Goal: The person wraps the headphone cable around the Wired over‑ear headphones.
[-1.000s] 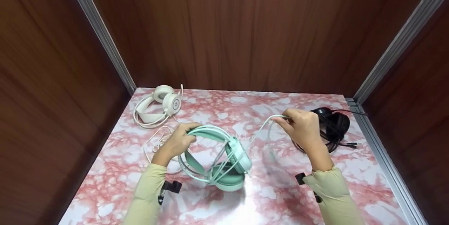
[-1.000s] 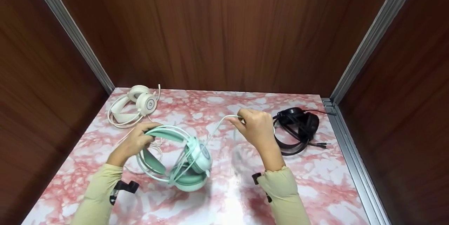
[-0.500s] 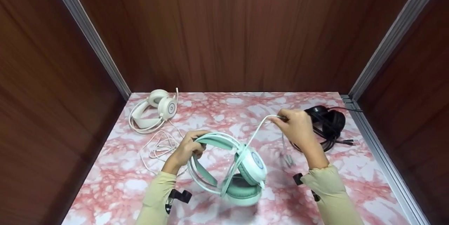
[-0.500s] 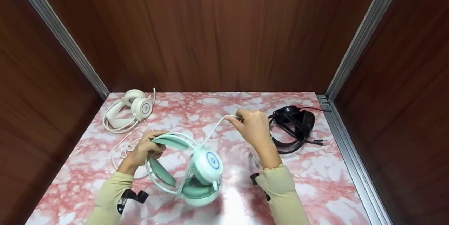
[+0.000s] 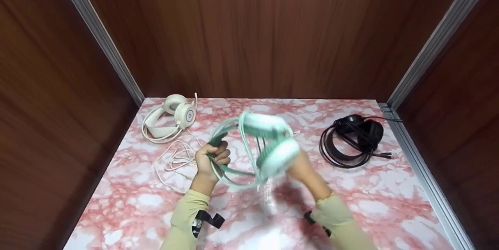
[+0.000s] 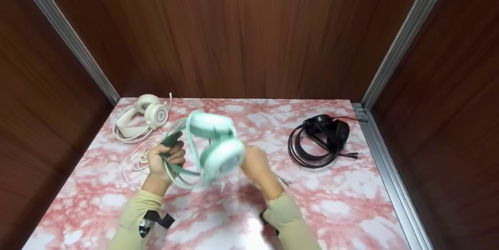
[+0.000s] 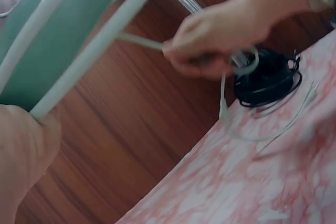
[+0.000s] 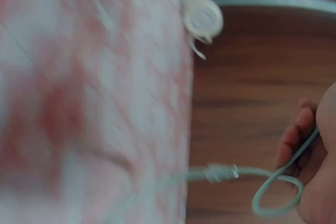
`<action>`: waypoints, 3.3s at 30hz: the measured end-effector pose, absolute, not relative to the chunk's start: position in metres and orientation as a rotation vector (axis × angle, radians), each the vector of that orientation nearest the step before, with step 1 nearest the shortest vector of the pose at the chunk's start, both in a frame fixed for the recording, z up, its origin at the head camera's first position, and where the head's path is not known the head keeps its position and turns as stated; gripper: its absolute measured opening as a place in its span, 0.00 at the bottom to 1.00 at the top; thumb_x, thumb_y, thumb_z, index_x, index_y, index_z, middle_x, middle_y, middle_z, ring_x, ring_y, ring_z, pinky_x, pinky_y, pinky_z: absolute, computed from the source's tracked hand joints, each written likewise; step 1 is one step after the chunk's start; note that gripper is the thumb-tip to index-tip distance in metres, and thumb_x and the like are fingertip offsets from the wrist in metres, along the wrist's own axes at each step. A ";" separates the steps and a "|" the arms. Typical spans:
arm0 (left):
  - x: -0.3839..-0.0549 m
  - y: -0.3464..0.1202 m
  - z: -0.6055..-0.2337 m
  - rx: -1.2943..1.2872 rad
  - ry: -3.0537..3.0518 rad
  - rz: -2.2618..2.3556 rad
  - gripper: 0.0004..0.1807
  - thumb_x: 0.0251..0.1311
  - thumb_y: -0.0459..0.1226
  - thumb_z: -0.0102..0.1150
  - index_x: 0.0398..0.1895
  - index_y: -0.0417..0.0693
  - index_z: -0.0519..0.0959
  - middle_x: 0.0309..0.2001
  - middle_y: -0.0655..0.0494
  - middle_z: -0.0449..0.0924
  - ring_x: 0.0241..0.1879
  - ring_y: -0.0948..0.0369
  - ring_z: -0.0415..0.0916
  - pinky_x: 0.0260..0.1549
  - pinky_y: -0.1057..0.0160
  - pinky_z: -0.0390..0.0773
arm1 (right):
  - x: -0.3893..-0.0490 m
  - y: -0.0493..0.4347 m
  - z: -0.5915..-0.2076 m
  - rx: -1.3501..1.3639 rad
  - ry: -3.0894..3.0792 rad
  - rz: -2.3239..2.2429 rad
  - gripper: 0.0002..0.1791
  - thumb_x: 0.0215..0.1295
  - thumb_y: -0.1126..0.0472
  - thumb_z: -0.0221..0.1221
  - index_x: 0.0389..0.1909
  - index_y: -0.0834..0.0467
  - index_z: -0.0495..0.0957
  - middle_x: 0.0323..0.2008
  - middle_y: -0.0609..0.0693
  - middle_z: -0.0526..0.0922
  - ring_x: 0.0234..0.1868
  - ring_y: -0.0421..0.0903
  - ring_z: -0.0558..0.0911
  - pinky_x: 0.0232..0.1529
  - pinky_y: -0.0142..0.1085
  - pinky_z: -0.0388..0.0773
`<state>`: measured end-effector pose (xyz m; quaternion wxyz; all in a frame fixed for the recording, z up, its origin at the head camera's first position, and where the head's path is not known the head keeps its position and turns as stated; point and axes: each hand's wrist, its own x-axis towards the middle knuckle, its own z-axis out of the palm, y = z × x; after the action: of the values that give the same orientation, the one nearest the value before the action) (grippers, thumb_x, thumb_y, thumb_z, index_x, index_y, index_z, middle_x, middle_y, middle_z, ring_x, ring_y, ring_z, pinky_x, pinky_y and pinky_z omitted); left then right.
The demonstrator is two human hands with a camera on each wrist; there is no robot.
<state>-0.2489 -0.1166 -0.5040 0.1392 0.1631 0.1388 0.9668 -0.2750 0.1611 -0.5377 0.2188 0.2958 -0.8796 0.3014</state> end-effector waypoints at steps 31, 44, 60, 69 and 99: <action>-0.263 -0.151 -0.494 -0.614 1.648 3.578 0.10 0.44 0.21 0.41 0.14 0.41 0.65 0.11 0.57 0.59 0.10 0.63 0.58 0.09 0.68 0.63 | -0.218 0.177 -0.527 0.835 -2.669 0.662 0.14 0.71 0.56 0.55 0.24 0.49 0.66 0.14 0.36 0.58 0.15 0.37 0.61 0.15 0.34 0.59; -0.243 -0.155 -0.485 -0.713 2.752 3.065 0.15 0.42 0.18 0.43 0.31 0.28 0.80 0.17 0.54 0.66 0.15 0.67 0.57 0.16 0.69 0.58 | -0.199 0.187 -0.511 0.810 -2.782 0.650 0.13 0.68 0.51 0.59 0.25 0.49 0.69 0.13 0.36 0.60 0.14 0.35 0.60 0.14 0.33 0.59; -0.259 -0.162 -0.519 0.060 3.550 2.204 0.24 0.38 0.23 0.51 0.43 0.37 0.83 0.32 0.49 0.84 0.27 0.56 0.76 0.32 0.59 0.76 | -0.193 0.224 -0.444 0.937 -2.681 0.658 0.08 0.62 0.57 0.64 0.25 0.45 0.77 0.14 0.31 0.66 0.14 0.29 0.62 0.15 0.29 0.61; -0.255 -0.173 -0.507 0.624 3.568 1.639 0.26 0.34 0.29 0.62 0.46 0.36 0.83 0.38 0.43 0.84 0.37 0.48 0.82 0.36 0.50 0.79 | -0.209 0.236 -0.401 0.973 -2.410 0.648 0.04 0.60 0.62 0.66 0.29 0.49 0.82 0.23 0.35 0.78 0.20 0.31 0.72 0.23 0.33 0.74; -0.232 -0.115 -0.552 0.908 0.720 2.622 0.14 0.61 0.30 0.41 0.39 0.43 0.79 0.19 0.57 0.49 0.15 0.66 0.45 0.14 0.74 0.57 | -0.288 0.213 -0.502 0.747 -2.434 1.386 0.07 0.67 0.66 0.59 0.38 0.62 0.85 0.30 0.51 0.85 0.26 0.39 0.77 0.30 0.29 0.75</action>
<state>-0.2321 -0.1149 -0.5522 0.1371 0.3137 0.2488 0.9060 -0.2877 0.2134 -0.5017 0.1213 0.2557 -0.8334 0.4746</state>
